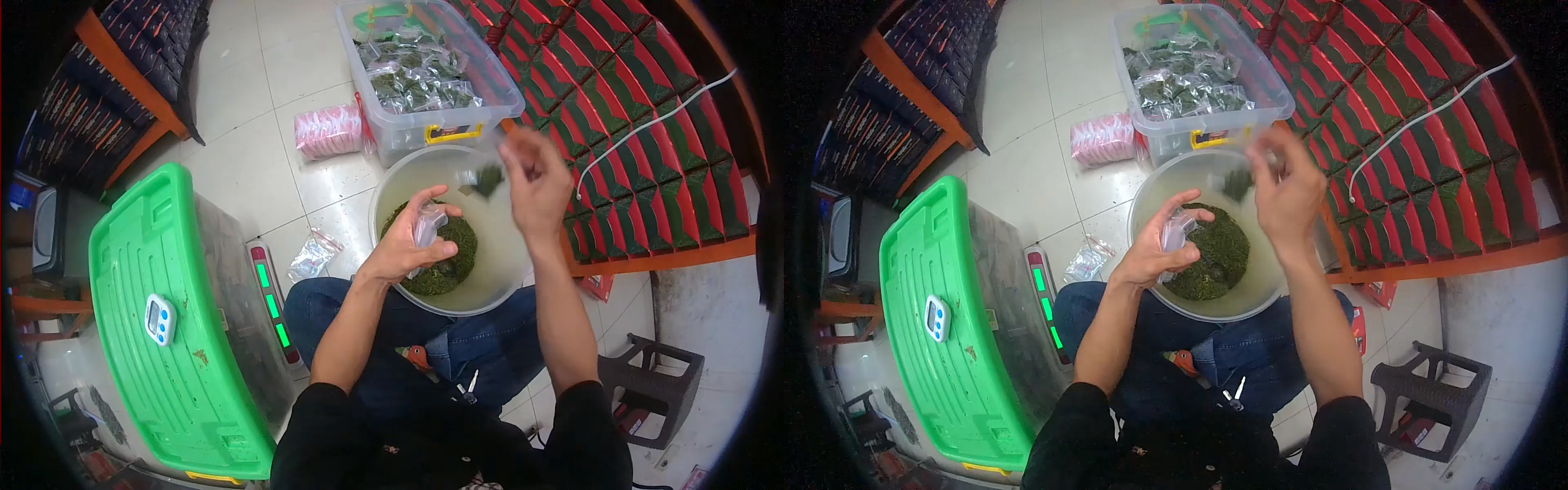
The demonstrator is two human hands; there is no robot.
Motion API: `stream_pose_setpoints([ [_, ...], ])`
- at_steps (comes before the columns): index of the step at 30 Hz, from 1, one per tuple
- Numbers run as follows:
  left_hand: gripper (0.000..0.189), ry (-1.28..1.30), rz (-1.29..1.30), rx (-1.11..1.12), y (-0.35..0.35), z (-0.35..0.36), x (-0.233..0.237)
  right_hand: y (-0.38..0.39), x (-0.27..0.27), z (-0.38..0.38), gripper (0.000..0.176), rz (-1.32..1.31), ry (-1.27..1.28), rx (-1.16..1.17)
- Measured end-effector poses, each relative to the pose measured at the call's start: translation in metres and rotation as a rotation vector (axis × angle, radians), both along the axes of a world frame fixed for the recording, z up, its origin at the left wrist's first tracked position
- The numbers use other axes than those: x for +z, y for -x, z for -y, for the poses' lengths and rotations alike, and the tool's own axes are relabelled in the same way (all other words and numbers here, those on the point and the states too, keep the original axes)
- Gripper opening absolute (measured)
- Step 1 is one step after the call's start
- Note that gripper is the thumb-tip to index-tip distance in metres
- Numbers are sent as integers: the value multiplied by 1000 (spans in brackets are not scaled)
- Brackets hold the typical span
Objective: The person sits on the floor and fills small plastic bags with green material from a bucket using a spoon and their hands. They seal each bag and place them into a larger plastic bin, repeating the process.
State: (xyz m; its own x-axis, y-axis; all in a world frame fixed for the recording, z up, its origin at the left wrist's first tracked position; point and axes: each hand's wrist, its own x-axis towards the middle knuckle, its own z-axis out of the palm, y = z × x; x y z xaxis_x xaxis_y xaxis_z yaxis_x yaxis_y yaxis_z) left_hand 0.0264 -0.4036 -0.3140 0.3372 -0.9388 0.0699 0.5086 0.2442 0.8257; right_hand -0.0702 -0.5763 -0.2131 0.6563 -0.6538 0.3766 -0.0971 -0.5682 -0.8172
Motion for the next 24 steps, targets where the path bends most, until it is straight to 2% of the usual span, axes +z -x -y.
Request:
stream_pose_setpoints([
  [1, 79, 1, 3, 1, -1, 0, 0, -11, 13, -4, 25, 228, -43, -116],
  [2, 86, 50, -2, -50, -2, 1, -2, -15, 12, -7, 25, 233, -40, -111],
  [4, 92, 100, -6, -98, -2, 0, -8, -17, 5, -14, 18, 67, -62, 186],
  [5, 97, 53, 86, -88, -2, 1, -13, -13, -2, -18, 18, 71, -54, 193],
  [7, 102, 6, 175, -73, -1, 1, -14, -3, -23, -27, 16, -322, 220, 366],
  [8, 102, 9, 204, -64, 0, 0, -9, -2, -31, -25, 16, -324, 220, 365],
  [10, 101, 12, 232, -56, 1, -1, -8, 0, -41, -20, 14, -63, -224, 209],
  [11, 95, -31, 168, -44, 1, 0, -9, 2, -39, -20, 14, -66, -222, 206],
  [13, 89, -64, 103, -34, 1, 4, -7, 8, -31, -20, 13, 118, 13, 13],
  [15, 71, -24, -68, 80, 2, 4, 5, 11, -40, -19, 15, 180, 1, 73],
  [16, 46, -7, -125, 157, 8, 6, 12, 15, -43, -21, 14, 134, -33, 90],
  [17, 46, -9, -126, 161, 10, 8, 9, 17, -44, -24, 13, 89, -67, 110],
  [18, 38, -57, -206, 179, 10, 9, 2, 16, -49, -27, 13, 87, -72, 117],
  [19, 30, -104, -285, 198, 10, 9, -4, 15, -55, -30, 12, 192, -228, 120],
  [20, 30, -108, -284, 206, 12, 10, -6, 14, -60, -33, 12, 296, -385, 121],
  [21, 25, -103, -255, 260, 15, 12, -8, 15, -62, -36, 12, 296, -390, 126],
  [23, 21, -94, -220, 312, 13, 12, -9, 16, -65, -39, 14, 329, -733, 19],
  [24, 21, -117, -181, 312, 13, 11, -9, 17, -67, -38, 14, 330, -732, 15],
])
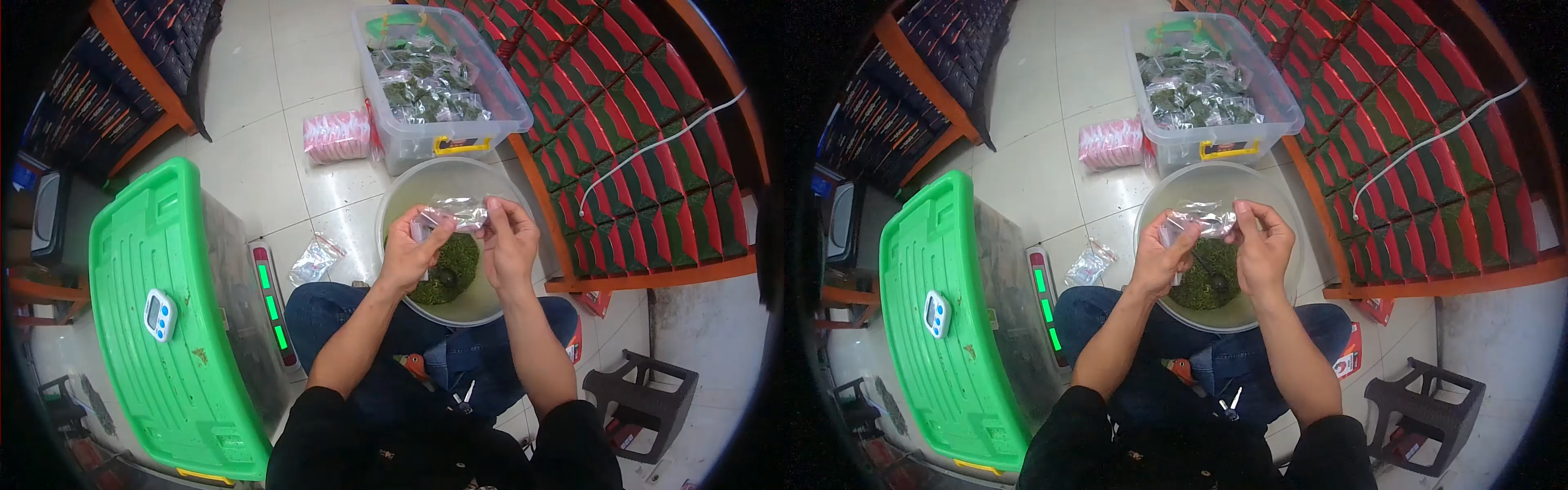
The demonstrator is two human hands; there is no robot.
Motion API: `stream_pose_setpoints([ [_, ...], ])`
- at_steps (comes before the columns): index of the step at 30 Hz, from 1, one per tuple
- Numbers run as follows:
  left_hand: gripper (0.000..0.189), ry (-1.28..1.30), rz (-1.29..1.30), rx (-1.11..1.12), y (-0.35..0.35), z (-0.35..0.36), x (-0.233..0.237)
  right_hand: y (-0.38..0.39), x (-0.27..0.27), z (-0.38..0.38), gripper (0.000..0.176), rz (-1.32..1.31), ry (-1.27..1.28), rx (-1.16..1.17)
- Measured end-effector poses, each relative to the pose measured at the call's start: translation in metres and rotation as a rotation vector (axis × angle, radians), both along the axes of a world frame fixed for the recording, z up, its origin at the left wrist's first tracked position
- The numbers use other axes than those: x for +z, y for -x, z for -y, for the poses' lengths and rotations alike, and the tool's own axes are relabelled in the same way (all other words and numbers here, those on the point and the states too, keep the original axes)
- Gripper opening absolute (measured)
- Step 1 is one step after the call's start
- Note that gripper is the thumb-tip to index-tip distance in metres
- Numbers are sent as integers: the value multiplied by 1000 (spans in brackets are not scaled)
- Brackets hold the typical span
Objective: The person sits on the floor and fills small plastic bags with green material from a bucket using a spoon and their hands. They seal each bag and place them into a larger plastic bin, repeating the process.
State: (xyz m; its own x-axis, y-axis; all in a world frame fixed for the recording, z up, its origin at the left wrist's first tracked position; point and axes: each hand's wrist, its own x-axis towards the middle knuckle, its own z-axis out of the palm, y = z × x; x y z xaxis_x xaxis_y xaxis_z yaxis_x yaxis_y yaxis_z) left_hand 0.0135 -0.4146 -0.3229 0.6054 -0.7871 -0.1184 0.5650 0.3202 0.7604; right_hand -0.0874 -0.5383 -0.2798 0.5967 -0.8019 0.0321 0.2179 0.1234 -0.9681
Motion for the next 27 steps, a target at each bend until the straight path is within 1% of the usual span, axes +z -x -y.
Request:
stream_pose_setpoints([
  [2, 20, -25, 34, -2, 1, 0, 3, 2, -3, 2, 16, 113, -253, 75],
  [3, 18, 18, 84, 18, 2, 1, 7, 1, -3, 1, 16, 111, -251, 74],
  [4, 17, 61, 135, 37, 3, 1, 10, -1, -3, -2, 16, 105, -260, -4],
  [5, 17, 65, 132, 37, 4, 1, 10, -1, -3, -3, 16, 98, -268, -82],
  [7, 16, -8, 258, -19, 2, 0, 10, 5, -5, -3, 15, 88, -227, -40],
  [8, 16, -3, 258, -20, 2, -1, 11, 8, -6, -4, 14, 80, -193, 2],
  [9, 15, 1, 248, -28, 3, -1, 13, 8, -7, -5, 14, 81, -189, 1],
  [11, 15, 8, 240, -35, 2, -2, 13, 6, -9, -7, 14, 76, -75, -84],
  [12, 13, -78, 282, -39, 1, -2, 11, 6, -7, -5, 14, 77, -74, -83],
  [13, 12, -166, 321, -41, 1, -2, 9, 6, -5, -1, 16, -10, 1, -87],
  [14, 12, -166, 321, -37, 1, -2, 8, 8, -3, 3, 18, -98, 77, -89],
  [15, 12, -173, 437, 48, 1, 0, 7, 12, -1, 8, 18, -99, 76, -82],
  [16, 13, -180, 553, 133, 1, 0, 7, 17, 4, 13, 19, -275, 455, -164],
  [17, 13, -182, 551, 139, -1, -1, 8, 20, 10, 15, 19, -447, 837, -244],
  [18, 14, -229, 643, 129, -3, -3, 9, 22, 28, 6, 22, -427, 761, -34],
  [19, 16, -279, 732, 109, -1, -5, 8, 20, 40, 0, 22, -437, 754, -32],
  [20, 16, -282, 725, 96, 2, -7, 6, 18, 51, -4, 21, -519, 909, 177],
  [21, 16, -288, 790, 65, 4, -7, 5, 18, 56, -6, 21, -594, 1058, 393],
  [22, 17, -291, 860, 42, 3, -6, 5, 18, 55, -4, 22, -624, 1019, 475],
  [23, 17, -295, 858, 43, 3, -6, 6, 18, 52, -2, 22, -624, 1016, 479],
  [25, 17, -265, 824, -39, 2, -8, 9, 18, 46, 5, 23, -544, 942, 569],
  [26, 17, -271, 822, -37, 0, -10, 13, 19, 51, 8, 23, -542, 939, 575],
  [27, 19, -258, 638, -152, -2, -11, 20, 20, 60, 12, 22, -599, 813, 629],
])
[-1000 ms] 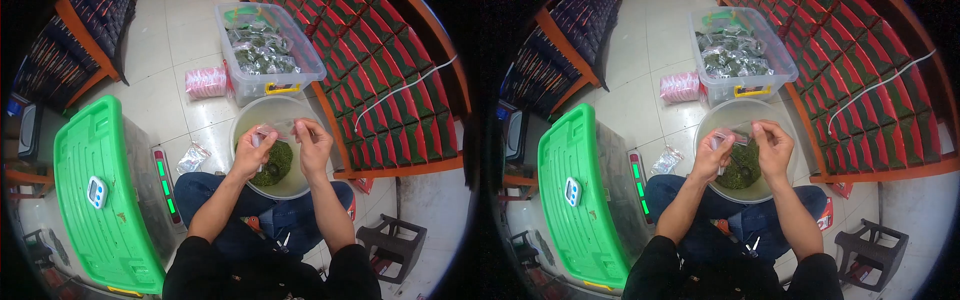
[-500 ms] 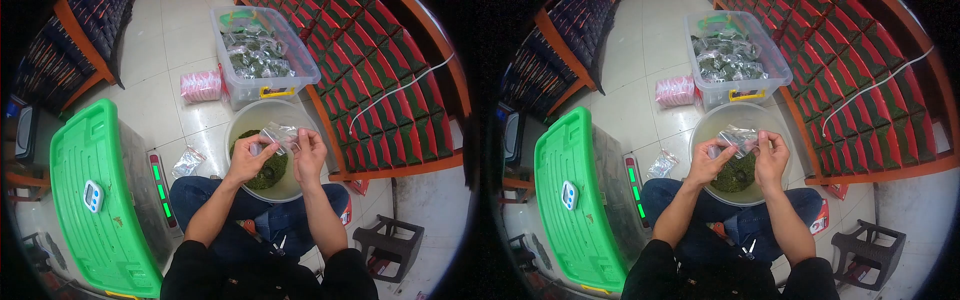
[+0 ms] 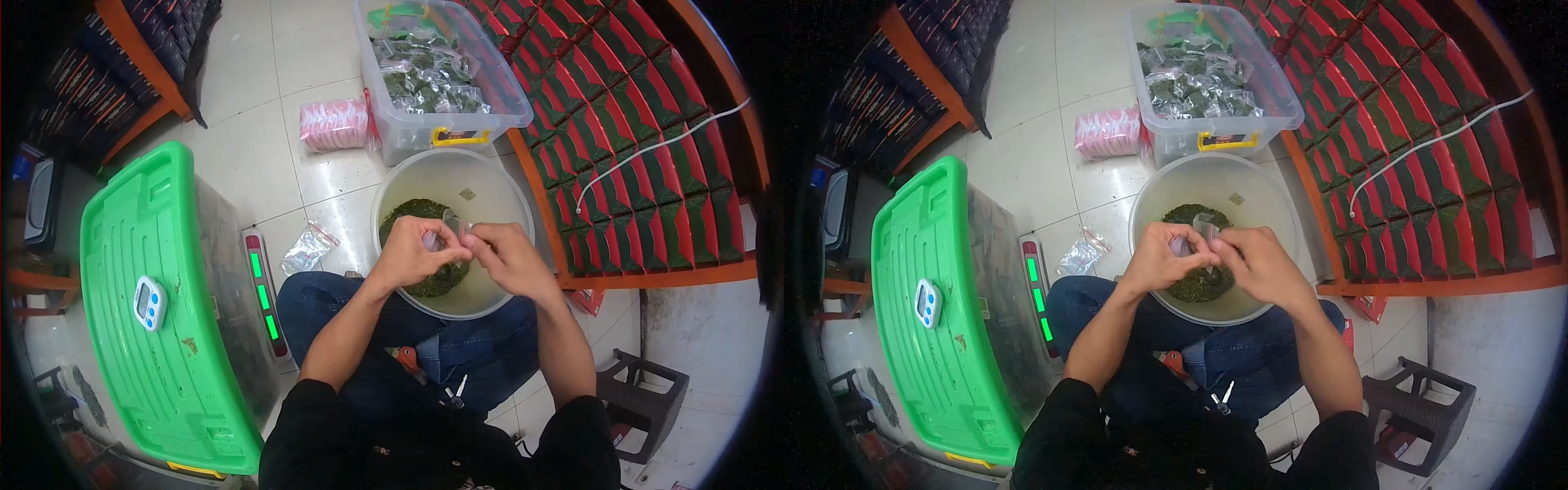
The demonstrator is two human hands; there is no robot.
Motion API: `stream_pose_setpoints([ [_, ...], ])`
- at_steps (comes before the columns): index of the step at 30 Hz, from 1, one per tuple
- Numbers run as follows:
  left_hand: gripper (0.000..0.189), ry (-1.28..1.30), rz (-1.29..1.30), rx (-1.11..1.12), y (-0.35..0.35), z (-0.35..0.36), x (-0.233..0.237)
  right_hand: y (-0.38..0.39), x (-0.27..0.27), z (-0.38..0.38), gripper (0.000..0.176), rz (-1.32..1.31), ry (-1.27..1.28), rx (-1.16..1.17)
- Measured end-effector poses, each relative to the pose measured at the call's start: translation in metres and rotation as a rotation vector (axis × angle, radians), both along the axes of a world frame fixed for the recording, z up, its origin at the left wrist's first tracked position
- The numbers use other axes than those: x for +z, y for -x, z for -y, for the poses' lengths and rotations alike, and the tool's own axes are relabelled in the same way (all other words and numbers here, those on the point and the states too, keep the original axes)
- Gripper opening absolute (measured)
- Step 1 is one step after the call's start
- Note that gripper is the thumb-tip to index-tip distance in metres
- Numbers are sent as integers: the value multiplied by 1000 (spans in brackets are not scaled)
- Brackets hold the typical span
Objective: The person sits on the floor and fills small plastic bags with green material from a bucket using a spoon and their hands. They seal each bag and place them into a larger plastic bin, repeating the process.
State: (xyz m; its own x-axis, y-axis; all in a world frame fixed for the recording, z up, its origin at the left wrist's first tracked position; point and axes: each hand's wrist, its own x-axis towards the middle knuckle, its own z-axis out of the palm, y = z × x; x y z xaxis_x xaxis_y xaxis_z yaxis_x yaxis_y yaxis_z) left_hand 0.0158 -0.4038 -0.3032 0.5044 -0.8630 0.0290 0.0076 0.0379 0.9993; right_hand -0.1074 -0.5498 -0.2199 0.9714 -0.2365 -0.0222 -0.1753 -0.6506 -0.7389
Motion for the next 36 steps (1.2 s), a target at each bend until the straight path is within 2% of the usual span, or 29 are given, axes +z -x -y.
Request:
stream_pose_setpoints([
  [1, 21, -32, -197, -85, -2, -1, 5, 1, 4, 1, 21, -95, -103, -19],
  [5, 22, -33, -213, -196, -3, 0, 6, 5, -3, 0, 21, -123, -159, -76],
  [7, 23, 207, 39, -172, 3, 6, -14, 5, -8, -5, 20, -125, 26, -73],
  [8, 23, 201, 36, -176, 5, 8, -20, 5, -13, -8, 20, -128, 20, -76],
  [10, 17, 122, 365, -34, 7, 11, -29, 4, -23, -15, 20, -34, 331, -127],
  [11, 17, 117, 364, -35, 10, 11, -27, 2, -23, -16, 20, -36, 327, -127],
  [13, 11, -63, 578, 273, 18, 12, -22, -3, -23, -15, 22, -107, 583, -308],
  [14, 11, -63, 577, 271, 20, 15, -18, -6, -19, -16, 22, -109, 583, -310],
  [16, 13, -19, 612, 448, 25, 16, -10, -12, -11, -20, 24, -67, 560, -403],
  [17, 13, -28, 600, 437, 24, 15, -9, -14, -11, -21, 24, -85, 554, -406],
  [19, 14, 99, 711, 475, 13, 15, -10, -20, -16, -19, 27, -106, 332, -303],
  [20, 14, 89, 702, 458, 11, 13, -10, -23, -21, -15, 27, -121, 321, -314],
  [22, 13, -5, 733, 584, 6, 8, -8, -31, -29, -8, 29, -68, 452, -372],
  [23, 20, -87, 666, 542, 4, 2, -5, -33, -20, -7, 30, -33, 450, -383],
  [24, 20, -96, 659, 546, -1, 0, 3, -37, -14, -6, 30, -40, 446, -374],
  [26, 38, 278, 612, 541, -13, 3, 20, -42, -4, -2, 31, -68, 390, -250],
  [27, 38, 273, 605, 539, -17, 1, 18, -44, 0, 2, 31, -76, 388, -250],
  [29, 50, 248, 758, 307, -28, -8, 13, -53, 2, 12, 32, -193, 225, 113],
  [30, 50, 242, 756, 311, -34, -9, 8, -59, -4, 23, 32, -195, 222, 119],
  [32, 55, 324, 774, 459, -44, -12, -2, -72, -32, 47, 34, -121, -399, -69],
  [33, 55, 297, 743, 499, -48, -15, 0, -80, -63, 56, 33, -138, -283, -115],
  [34, 55, 293, 747, 500, -48, -18, 0, -83, -98, 58, 27, -294, -102, -2],
  [36, 55, 210, 490, 511, -45, -20, -1, -74, -192, 50, 21, -588, 270, 172],
])
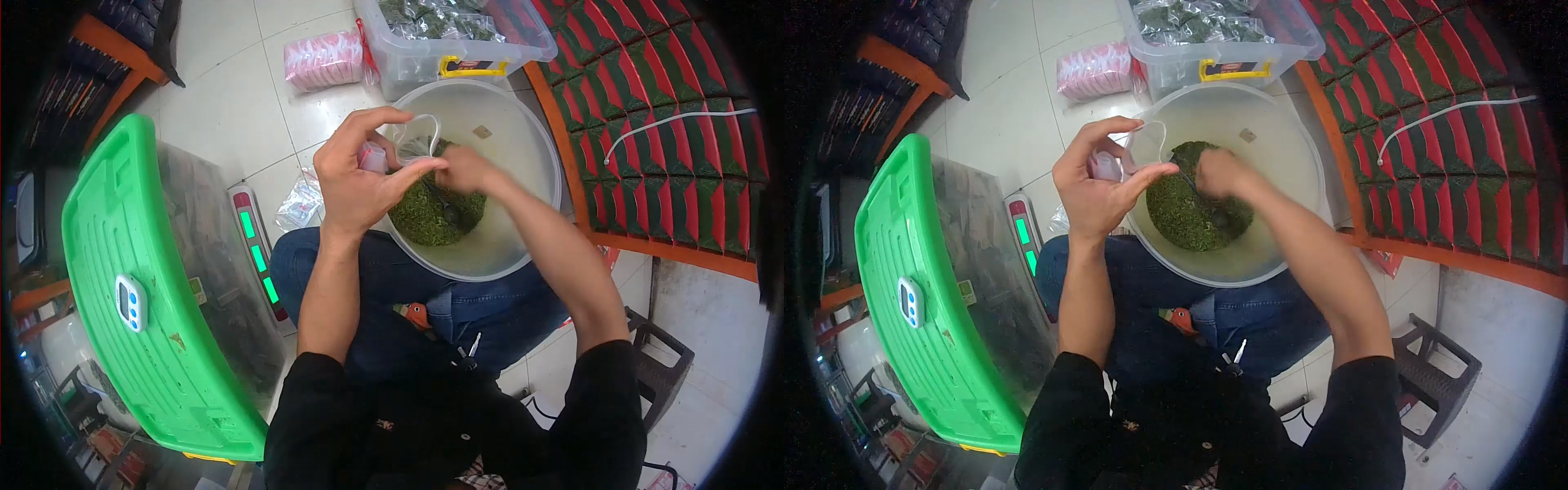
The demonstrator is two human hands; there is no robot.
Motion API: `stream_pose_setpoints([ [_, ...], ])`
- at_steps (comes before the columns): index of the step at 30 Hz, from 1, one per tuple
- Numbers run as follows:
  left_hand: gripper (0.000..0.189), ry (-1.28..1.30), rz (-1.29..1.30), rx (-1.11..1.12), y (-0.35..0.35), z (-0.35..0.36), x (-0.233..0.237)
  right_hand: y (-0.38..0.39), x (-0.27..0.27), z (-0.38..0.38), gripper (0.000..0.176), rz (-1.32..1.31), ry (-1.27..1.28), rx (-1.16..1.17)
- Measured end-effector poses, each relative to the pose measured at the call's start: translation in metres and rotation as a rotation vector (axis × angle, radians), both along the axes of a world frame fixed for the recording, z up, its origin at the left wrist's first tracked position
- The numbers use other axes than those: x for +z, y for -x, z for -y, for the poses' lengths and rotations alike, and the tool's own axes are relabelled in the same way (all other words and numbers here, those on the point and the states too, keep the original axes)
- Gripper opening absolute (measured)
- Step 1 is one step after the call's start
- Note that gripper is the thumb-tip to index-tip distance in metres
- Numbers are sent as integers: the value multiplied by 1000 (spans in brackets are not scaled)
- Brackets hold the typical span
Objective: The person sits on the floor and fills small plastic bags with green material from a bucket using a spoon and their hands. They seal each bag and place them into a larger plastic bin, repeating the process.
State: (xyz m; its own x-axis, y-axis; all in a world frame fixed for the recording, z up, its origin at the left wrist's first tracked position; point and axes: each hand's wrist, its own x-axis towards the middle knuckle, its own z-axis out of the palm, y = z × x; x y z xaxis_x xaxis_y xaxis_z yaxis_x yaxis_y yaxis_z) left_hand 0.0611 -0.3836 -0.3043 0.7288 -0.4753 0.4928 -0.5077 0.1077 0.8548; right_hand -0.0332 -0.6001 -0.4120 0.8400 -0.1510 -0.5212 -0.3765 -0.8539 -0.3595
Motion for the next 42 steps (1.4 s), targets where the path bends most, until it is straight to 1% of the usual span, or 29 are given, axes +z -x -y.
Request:
stream_pose_setpoints([
  [1, 55, 0, 5, -2, -1, 3, -4, 4, -35, -8, 24, -135, 179, 99],
  [2, 56, 73, 5, -26, -3, 5, -9, 6, -25, -26, 31, -212, 223, -28],
  [3, 57, 142, 3, -50, -5, 7, -13, 2, -21, -34, 30, -232, 141, -185],
  [4, 57, 137, 5, -49, -6, 7, -14, 0, -27, -37, 30, -230, 135, -184],
  [6, 54, 175, -151, -74, -5, 8, -16, -3, -41, -42, 30, -189, 223, -125],
  [7, 54, 175, -151, -75, -6, 7, -17, -3, -47, -42, 30, -189, 223, -126],
  [9, 51, 182, -245, -106, -5, 8, -16, -4, -49, -47, 31, -240, 210, -226],
  [13, 51, 185, -277, -161, -2, 8, -11, -4, -39, -47, 33, -338, 193, -266],
  [15, 52, 201, -551, -169, 2, 4, -3, -7, -19, -49, 34, -264, 192, -208],
  [16, 52, 194, -560, -163, 4, 4, -6, -2, -43, -36, 34, -100, 151, -116],
  [17, 53, 246, -553, -194, 5, 7, -10, -2, -42, -34, 35, 67, 109, -26],
  [18, 54, 302, -543, -226, 7, 12, -12, -2, -41, -36, 35, 65, 105, -25],
  [19, 50, 331, -577, -225, 12, 18, -12, 0, -39, -37, 35, 185, -23, -20],
  [20, 50, 329, -580, -231, 13, 20, -17, -5, -14, -44, 35, 306, -148, -17],
  [21, 50, 254, -426, -224, 14, 24, -24, -8, 10, -50, 35, 428, -267, -15],
  [22, 49, 180, -270, -214, 15, 28, -27, -10, 21, -56, 35, 553, -387, -9],
  [23, 49, 180, -265, -217, 15, 31, -27, -10, 15, -65, 32, 546, -554, -78],
  [24, 48, 176, -208, -172, 15, 32, -26, -6, 12, -68, 32, 553, -557, -78],
  [26, 47, 166, -154, -112, 15, 31, -25, 2, 10, -80, 31, 700, -480, -99],
  [27, 47, 147, -122, -102, 15, 31, -22, 8, 2, -73, 26, 742, -222, 63],
  [28, 48, 130, -88, -96, 15, 31, -20, 12, -3, -58, 26, 742, -227, 71],
  [29, 48, 129, -86, -96, 15, 31, -19, 13, 4, -46, 21, 365, -366, -24],
  [30, 48, 125, -146, -109, 16, 32, -18, 18, 9, -38, 17, -15, -493, -121],
  [31, 48, 123, -205, -125, 18, 33, -18, 25, 13, -33, 17, -11, -492, -127],
  [33, 50, 87, -176, -138, 18, 31, -21, 41, 23, -28, 17, -16, -822, -565],
  [34, 52, 49, -149, -139, 18, 30, -21, 47, 28, -24, 17, -11, -815, -567],
  [37, 51, 57, -149, -106, 21, 31, -16, 61, 50, -21, 19, 81, -809, -483],
  [39, 52, 41, -112, -88, 23, 32, -12, 73, 60, -26, 18, 117, -943, -453],
  [42, 52, 33, -23, -59, 25, 32, -12, 86, 76, -27, 17, 181, -990, -528],
])
